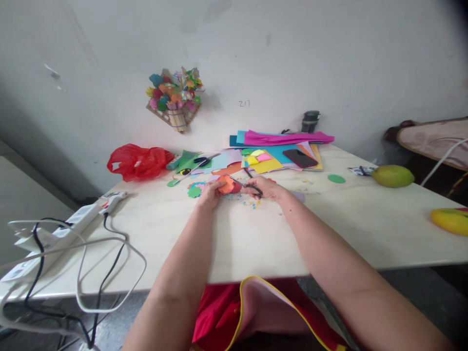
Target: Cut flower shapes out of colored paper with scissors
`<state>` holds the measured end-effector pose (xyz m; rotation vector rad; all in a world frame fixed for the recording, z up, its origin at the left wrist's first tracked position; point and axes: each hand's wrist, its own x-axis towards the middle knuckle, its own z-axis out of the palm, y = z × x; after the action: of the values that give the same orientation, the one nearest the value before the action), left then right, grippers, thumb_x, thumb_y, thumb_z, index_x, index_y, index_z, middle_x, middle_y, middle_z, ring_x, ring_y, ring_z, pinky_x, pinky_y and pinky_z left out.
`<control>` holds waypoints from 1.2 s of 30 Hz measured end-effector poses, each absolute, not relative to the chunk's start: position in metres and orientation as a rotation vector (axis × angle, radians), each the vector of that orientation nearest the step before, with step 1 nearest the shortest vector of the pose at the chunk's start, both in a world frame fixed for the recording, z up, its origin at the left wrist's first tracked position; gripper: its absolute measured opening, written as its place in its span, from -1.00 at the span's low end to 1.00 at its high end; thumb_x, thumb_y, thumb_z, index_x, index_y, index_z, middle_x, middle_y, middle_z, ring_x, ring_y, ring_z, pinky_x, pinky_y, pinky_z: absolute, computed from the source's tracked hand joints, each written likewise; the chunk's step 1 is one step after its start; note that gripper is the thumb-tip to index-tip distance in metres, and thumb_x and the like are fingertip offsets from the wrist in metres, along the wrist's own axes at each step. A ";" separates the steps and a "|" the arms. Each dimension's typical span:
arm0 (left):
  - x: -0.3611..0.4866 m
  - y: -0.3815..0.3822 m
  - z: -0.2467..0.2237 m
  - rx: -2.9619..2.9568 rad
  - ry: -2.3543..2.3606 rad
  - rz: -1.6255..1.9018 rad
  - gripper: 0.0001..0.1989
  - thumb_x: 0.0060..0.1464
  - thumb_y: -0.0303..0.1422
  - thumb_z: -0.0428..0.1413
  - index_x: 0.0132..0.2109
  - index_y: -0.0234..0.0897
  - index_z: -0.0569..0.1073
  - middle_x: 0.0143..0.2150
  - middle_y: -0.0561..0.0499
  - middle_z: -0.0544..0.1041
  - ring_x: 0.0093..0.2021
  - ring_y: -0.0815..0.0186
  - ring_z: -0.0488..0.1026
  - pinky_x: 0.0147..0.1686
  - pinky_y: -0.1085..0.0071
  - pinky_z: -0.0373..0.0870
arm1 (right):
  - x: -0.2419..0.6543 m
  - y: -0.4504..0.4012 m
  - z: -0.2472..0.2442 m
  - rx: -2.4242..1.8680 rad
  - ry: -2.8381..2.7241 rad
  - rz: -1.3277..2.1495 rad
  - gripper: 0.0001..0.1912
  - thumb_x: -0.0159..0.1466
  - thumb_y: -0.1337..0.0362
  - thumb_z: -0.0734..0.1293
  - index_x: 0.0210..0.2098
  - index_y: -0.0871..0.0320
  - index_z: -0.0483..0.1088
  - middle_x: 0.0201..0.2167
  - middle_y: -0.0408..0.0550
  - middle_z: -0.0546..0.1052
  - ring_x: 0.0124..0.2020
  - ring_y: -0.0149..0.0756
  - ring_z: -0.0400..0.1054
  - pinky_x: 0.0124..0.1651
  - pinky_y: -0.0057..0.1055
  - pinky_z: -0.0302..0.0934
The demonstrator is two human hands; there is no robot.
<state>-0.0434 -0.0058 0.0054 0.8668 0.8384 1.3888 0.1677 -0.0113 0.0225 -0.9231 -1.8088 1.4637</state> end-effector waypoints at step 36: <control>-0.041 -0.005 0.002 0.900 0.836 1.349 -0.85 -0.28 -0.54 0.29 -0.44 -0.38 0.52 -0.47 -0.02 0.58 -0.50 0.35 0.50 -0.38 0.44 0.46 | 0.167 -0.013 0.022 -0.940 -1.770 1.475 -0.64 -0.02 0.16 0.56 -0.56 0.21 0.33 -0.75 -0.27 0.29 -0.75 -0.57 0.08 -0.73 -0.58 -0.08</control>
<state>-0.0412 -0.0054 0.0020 0.9000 0.8358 1.3489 0.1673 -0.0135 0.0218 -0.9402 -1.7700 1.4754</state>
